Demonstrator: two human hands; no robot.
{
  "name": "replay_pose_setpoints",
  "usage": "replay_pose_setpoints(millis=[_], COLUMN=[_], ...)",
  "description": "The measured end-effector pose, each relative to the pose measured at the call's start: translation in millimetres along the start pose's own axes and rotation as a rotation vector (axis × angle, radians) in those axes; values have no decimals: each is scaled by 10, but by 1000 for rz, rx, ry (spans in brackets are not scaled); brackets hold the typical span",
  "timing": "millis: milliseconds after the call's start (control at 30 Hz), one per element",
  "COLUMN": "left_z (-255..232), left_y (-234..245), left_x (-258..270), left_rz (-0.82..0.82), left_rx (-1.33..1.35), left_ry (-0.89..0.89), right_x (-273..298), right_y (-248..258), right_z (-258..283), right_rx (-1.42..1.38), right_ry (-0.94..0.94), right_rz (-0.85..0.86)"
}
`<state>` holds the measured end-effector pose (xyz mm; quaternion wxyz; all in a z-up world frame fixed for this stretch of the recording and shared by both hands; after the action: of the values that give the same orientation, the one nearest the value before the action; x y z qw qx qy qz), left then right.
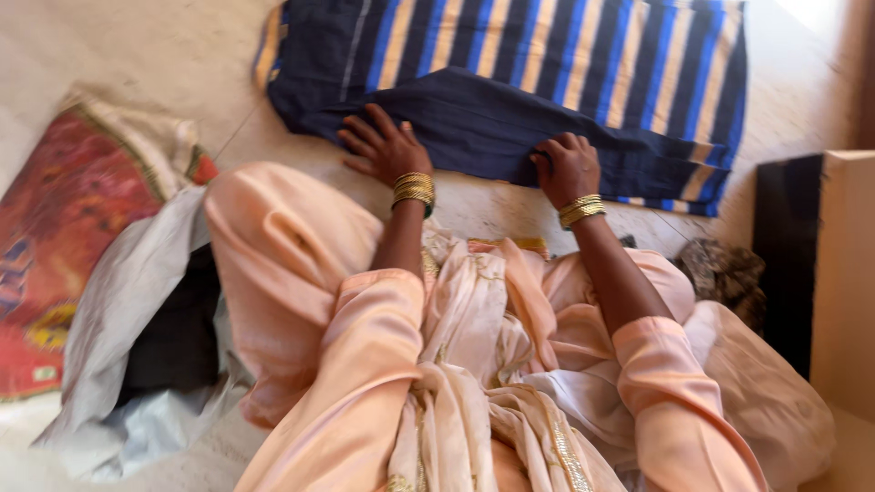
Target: The person sits on the floor and folds a large blue and beige striped cloth by hand. They smooth the fabric repeatedly, fold it in half lengthwise, and then fold it into a smaller rectangular bundle.
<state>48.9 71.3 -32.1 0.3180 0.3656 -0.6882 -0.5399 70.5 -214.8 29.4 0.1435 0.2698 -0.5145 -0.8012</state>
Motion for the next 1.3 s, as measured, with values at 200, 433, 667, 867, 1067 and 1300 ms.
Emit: replay_pose_setpoints(millis=[200,433,667,867,1067,1300], left_z=[-568,-616,-596,-606,-601,-739], left_y=[-14,-221,-107,-119,-160,-46], left_x=[661,709,689,682,671,738], left_rz=[-36,157,171,174,182,249], left_rx=[69,25,-38,-60,-74,-125], left_ry=[-891,-917,-885,-886,-880,-785], right_x=[4,35,100,284,434,430], right_y=[-307,-469,-375,-228,-55,108], right_z=[233,58,-248,-746,-1117,-1267], right_rx=[-1,59,112,151,122,184], right_ry=[174,75,-34,-69,-145,-401], right_rz=[215,370,397,390,373,278])
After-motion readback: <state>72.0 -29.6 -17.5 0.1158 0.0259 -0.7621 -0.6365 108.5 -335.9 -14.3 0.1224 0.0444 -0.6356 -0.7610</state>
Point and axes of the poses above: each hand's wrist, its own x-axis away from the middle knuckle, its own y-axis out of the back of the hand, z = x × y, the point moved 3 cm from there along -x, towards the middle knuckle, and after that the axes turned 9 degrees about y, right-handed, at the moved point
